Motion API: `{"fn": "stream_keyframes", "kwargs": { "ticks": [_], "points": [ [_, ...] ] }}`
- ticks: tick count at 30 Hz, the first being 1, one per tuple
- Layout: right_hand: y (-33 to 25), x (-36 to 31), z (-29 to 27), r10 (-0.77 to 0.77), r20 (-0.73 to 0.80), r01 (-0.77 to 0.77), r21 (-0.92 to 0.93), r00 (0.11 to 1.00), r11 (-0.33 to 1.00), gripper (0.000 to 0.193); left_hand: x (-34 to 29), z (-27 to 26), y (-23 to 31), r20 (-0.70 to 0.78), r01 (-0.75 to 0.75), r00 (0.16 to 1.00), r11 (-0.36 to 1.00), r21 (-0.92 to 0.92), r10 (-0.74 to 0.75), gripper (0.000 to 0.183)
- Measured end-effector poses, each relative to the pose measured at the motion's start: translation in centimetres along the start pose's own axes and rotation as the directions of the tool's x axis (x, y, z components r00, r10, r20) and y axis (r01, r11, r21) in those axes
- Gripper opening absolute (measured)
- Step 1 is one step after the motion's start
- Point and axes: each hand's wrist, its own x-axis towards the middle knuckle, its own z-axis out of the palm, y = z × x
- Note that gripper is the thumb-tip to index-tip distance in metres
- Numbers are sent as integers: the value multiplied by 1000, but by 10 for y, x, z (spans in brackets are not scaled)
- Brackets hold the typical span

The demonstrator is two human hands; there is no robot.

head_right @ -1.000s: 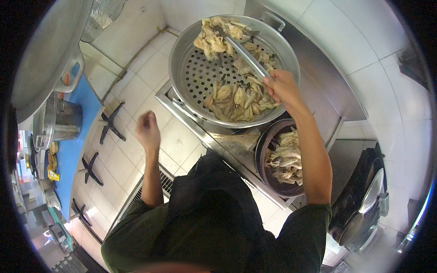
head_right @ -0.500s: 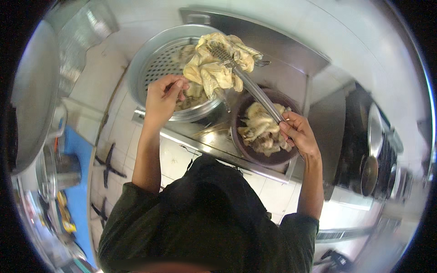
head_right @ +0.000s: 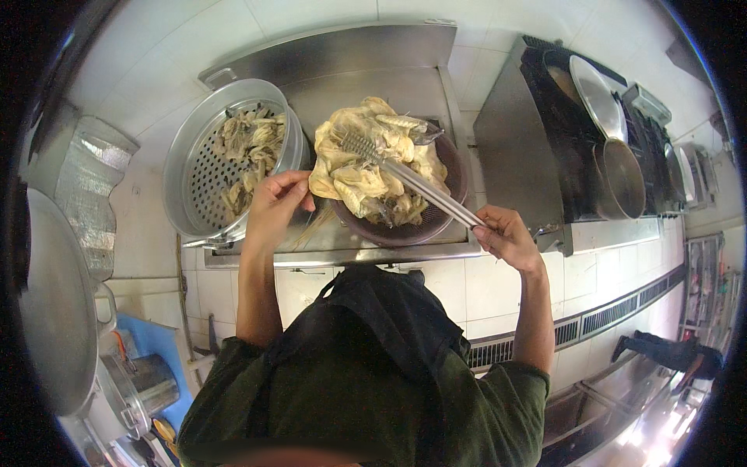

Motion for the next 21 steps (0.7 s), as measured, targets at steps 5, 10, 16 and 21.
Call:
{"fn": "stream_keyframes", "kwargs": {
  "ticks": [5,10,16,21],
  "points": [
    [11,-11,3,21,-56,-21,5,998,1000,9,-3,10,-12,64,34,997,998,-45,-31,15],
    [18,-12,3,-63,-62,58,-77,996,995,10,2,14,-25,69,14,997,992,122,-22,12],
    [27,-10,4,-82,-82,73,-109,993,991,8,1,18,-38,8,-49,999,990,132,48,10],
    [33,-12,3,-30,-84,23,-75,996,997,6,-1,15,-44,18,-40,999,990,134,38,10]
  ]
}}
